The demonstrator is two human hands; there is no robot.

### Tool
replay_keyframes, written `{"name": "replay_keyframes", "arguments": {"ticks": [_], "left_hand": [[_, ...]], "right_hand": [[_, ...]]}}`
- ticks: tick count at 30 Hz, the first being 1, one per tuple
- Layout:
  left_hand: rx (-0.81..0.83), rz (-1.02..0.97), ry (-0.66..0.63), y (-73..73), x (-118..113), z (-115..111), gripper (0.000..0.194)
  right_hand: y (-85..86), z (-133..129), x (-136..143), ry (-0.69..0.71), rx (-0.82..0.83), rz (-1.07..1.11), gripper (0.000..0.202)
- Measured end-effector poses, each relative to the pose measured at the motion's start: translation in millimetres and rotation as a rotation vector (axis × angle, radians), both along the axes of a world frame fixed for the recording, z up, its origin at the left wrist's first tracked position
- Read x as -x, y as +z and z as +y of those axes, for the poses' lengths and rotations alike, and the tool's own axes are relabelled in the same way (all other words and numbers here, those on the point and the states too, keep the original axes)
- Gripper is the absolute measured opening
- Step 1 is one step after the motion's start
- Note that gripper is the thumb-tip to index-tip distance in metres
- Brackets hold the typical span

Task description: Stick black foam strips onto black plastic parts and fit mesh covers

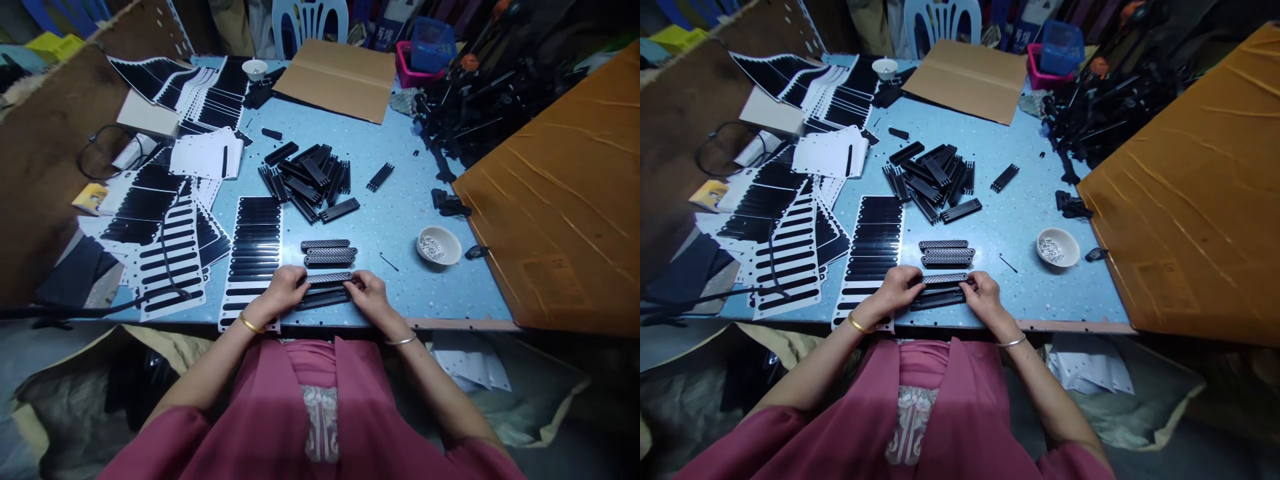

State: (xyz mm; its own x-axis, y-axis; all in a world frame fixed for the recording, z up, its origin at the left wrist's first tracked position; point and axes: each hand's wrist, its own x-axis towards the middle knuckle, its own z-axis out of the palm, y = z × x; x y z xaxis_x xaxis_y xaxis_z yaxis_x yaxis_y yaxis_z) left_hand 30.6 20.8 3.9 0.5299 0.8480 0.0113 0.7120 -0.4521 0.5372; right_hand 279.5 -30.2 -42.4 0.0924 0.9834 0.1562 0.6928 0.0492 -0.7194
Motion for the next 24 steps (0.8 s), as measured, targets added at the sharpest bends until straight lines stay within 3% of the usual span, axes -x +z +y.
{"name": "replay_keyframes", "arguments": {"ticks": [6,9,12,16,20,24], "left_hand": [[-0.181,0.122,-0.043,1.7,-12.1,6.3,0.007],[-0.212,0.101,-0.014,8.5,-1.7,-0.7,0.02],[-0.121,0.149,-0.046,14.9,14.3,-16.6,0.039],[0.007,0.237,-0.133,13.8,22.4,-39.6,0.027],[-0.056,0.218,-0.112,5.3,13.7,-50.5,0.016],[-0.081,0.171,-0.099,0.0,6.1,-47.6,0.011]], "right_hand": [[7.8,-7.3,-7.9,-0.026,0.007,-0.146,0.032],[16.4,-18.0,-6.1,0.087,0.067,-0.206,0.039],[22.3,-23.8,-1.2,0.213,0.117,-0.244,0.042],[19.5,-24.5,4.1,0.179,0.155,-0.124,0.032],[11.9,-28.8,5.8,0.12,0.056,-0.051,0.022],[8.5,-32.1,5.7,0.127,-0.064,-0.061,0.01]]}}
